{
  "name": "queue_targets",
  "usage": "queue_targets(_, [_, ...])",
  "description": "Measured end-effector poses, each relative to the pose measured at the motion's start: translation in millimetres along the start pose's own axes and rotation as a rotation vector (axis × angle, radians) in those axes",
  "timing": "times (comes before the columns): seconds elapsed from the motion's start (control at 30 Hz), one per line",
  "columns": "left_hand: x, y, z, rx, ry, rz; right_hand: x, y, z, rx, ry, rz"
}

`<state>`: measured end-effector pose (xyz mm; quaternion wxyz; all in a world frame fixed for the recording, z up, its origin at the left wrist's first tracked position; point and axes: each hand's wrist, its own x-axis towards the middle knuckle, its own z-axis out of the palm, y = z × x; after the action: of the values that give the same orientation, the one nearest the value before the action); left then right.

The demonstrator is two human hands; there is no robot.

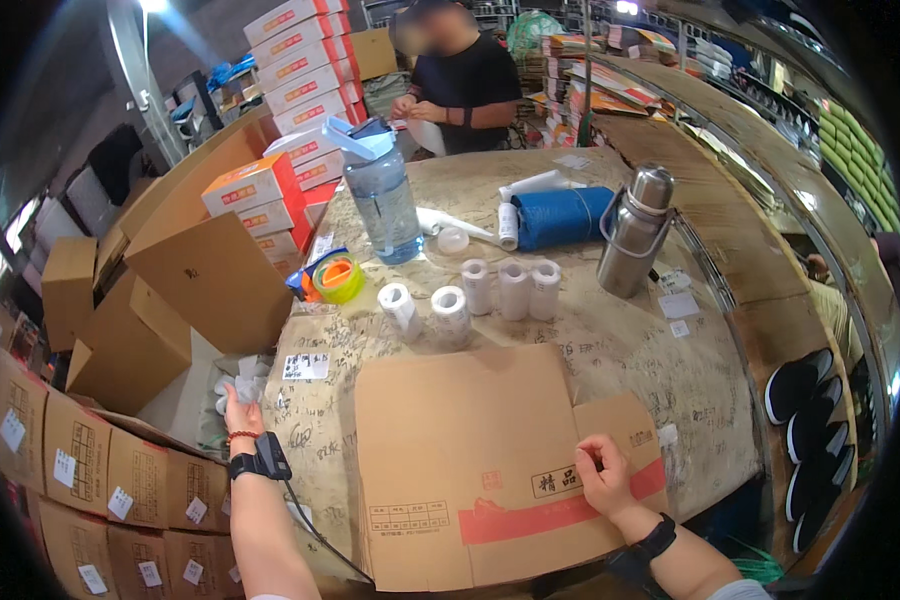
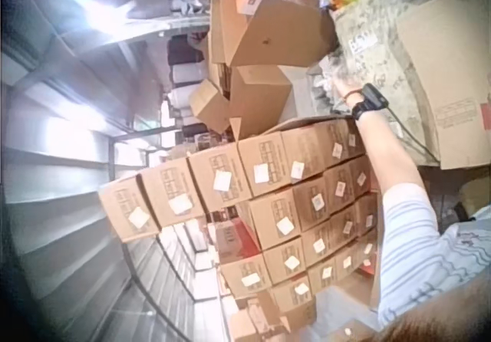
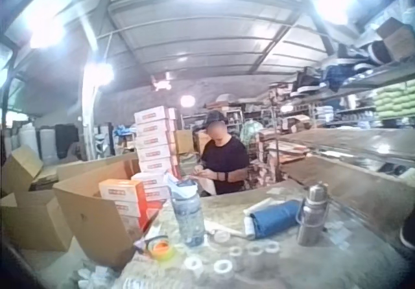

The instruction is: Packing finished shoes into cardboard boxes, inserting paper, and stacking the boxed shoes.

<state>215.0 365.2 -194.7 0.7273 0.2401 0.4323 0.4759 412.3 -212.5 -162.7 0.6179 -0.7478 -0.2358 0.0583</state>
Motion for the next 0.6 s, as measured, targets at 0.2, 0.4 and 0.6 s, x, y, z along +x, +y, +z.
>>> queue_targets(0.2, [-63,-40,8,1.198,-0.097,0.726,9,-2,-1,0.177,0.008,0.080])
queue_targets(0.4, [-212,-85,7,1.475,-0.513,0.836,117,-72,52,-0.315,-0.269,-0.425])
queue_targets(0.6, [-220,-87,14,1.587,-0.484,0.983,205,-79,137,-0.970,-0.324,-0.427])
